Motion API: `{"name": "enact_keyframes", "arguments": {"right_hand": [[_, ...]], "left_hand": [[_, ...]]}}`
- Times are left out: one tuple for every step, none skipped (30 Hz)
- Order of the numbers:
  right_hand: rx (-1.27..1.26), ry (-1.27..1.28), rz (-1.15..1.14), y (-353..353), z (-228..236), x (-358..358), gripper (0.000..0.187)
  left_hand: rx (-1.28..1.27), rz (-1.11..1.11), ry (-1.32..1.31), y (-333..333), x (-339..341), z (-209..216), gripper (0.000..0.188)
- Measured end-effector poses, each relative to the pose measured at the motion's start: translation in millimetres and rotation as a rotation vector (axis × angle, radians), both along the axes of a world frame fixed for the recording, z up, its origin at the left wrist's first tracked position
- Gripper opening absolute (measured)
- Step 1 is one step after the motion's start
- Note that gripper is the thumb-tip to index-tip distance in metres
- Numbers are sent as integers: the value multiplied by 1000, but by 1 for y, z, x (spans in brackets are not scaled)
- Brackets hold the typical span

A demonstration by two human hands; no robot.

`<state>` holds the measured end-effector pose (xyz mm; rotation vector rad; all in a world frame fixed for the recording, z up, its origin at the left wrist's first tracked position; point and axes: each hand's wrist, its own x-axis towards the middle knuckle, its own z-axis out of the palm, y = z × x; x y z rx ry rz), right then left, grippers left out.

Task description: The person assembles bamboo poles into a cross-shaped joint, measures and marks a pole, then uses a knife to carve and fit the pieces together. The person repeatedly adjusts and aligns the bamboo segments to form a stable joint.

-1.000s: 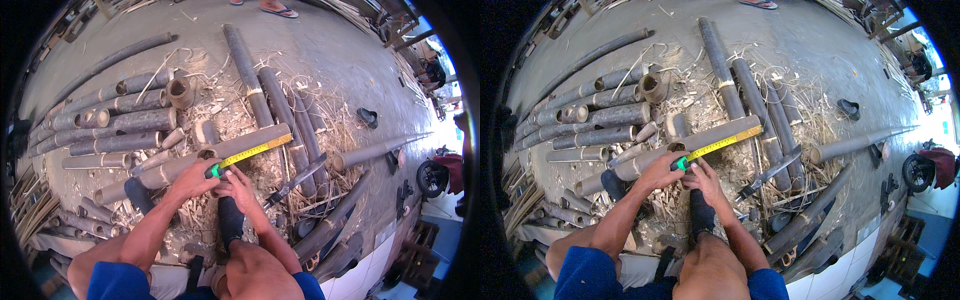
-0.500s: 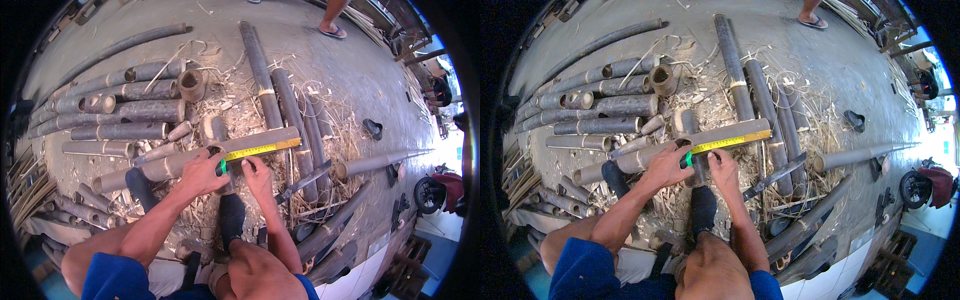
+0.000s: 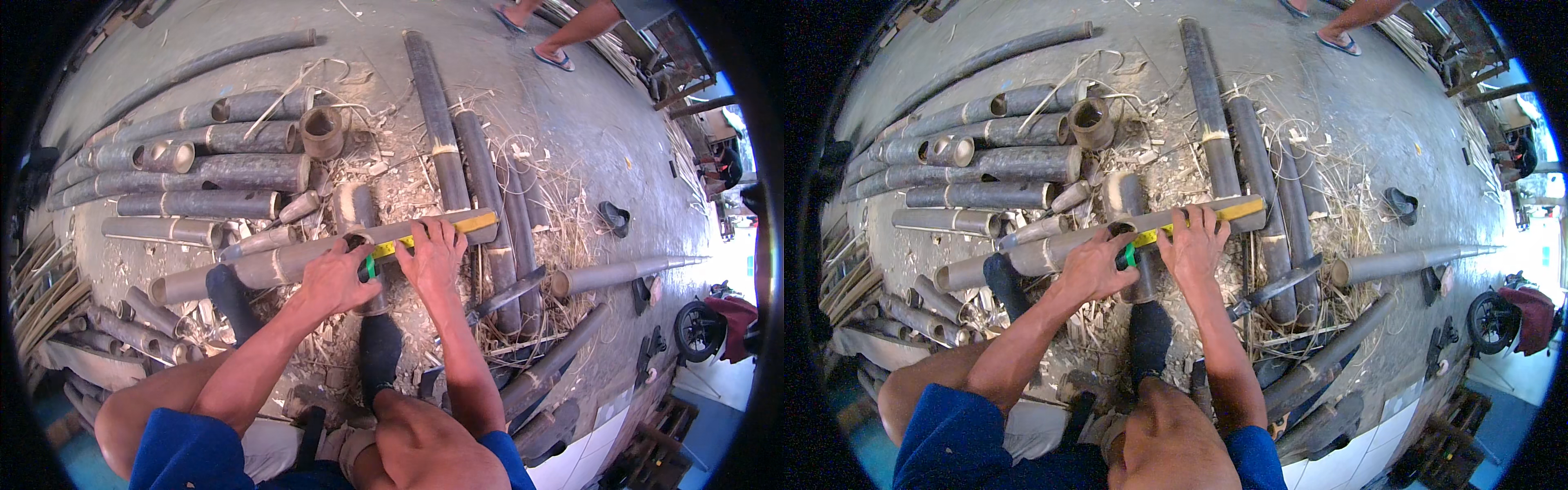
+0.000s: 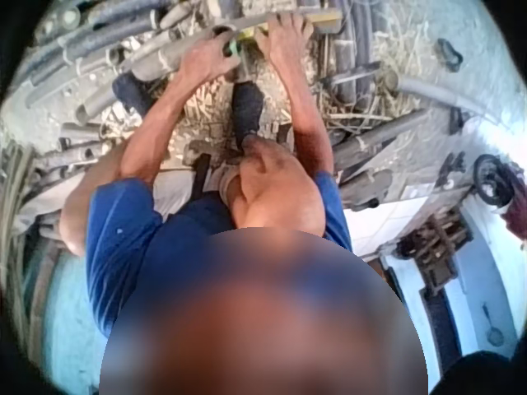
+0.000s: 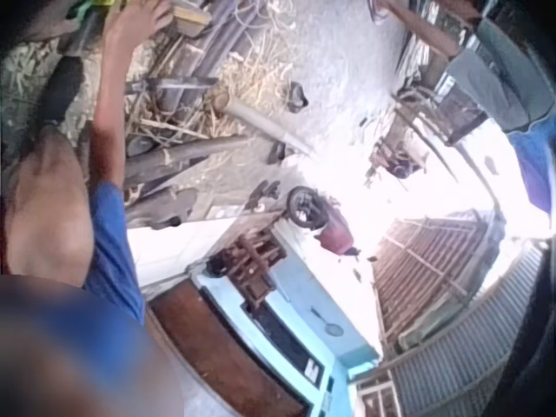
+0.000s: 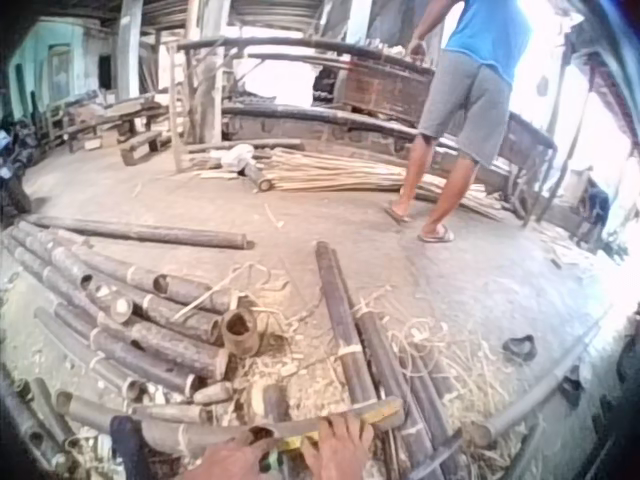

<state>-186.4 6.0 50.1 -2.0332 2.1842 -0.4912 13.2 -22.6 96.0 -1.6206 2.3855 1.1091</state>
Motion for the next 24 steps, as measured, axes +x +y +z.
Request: {"name": "enact_keyframes", "arguments": {"right_hand": [[-10,-26,-3,1,-3,0,44],[-23,-27,-25,3,-7,-2,43],[-28,-23,-50,4,-11,-5,43],[-103,-23,-85,5,-15,-11,42],[-170,-23,-116,7,-18,-20,41],[-247,-14,-129,7,-21,-29,40],[-291,-11,-204,8,-24,-41,40],[-346,-2,-262,8,-25,-56,40],[-370,-20,-338,8,-26,-69,40],[-335,-4,-391,9,-26,-83,44],[-298,-77,-394,9,-26,-95,43],[-243,-165,-413,9,-26,-106,43],[-173,-262,-466,8,-25,-115,42],[-199,-267,-472,7,-25,-122,40],[-201,-316,-453,6,-24,-128,40],[-162,-376,-473,5,-24,-132,39],[-106,-436,-494,5,-24,-135,40],[-123,-440,-506,4,-24,-137,41],[-119,-450,-511,3,-24,-139,41],[-101,-463,-512,3,-24,-140,40],[-99,-482,-519,2,-24,-141,40],[-105,-439,-535,3,-25,-141,38],[-90,-461,-545,2,-25,-142,37],[-95,-482,-558,3,-26,-143,37]], "left_hand": [[-10,-6,-9,0,0,0,75],[14,3,-2,-1,0,0,75],[25,5,-5,-2,-1,-1,76],[27,0,-11,-2,-1,-1,76],[34,-5,-6,-2,-1,-2,76],[29,-10,-6,-2,-1,-3,75],[13,-16,-16,-2,-1,-3,75],[21,-12,-8,-2,-1,-3,75],[16,-22,9,-1,-1,-4,74],[-7,-29,17,-1,0,-4,74],[-33,-41,-2,-1,0,-4,74],[-23,-36,23,-2,1,-4,74],[-14,-35,20,-2,1,-4,73],[-14,-37,12,-3,1,-3,73],[-6,-34,24,-3,1,-3,73],[-7,-34,28,-3,1,-2,73],[-13,-38,20,-3,1,-1,72],[-17,-38,30,-4,1,0,72],[-26,-44,28,-4,1,1,72],[-42,-51,9,-4,1,2,71],[-28,-59,12,-4,0,3,71],[-24,-68,-1,-5,0,4,71],[-22,-78,-13,-5,0,5,71],[-31,-75,-3,-6,0,5,72]]}}
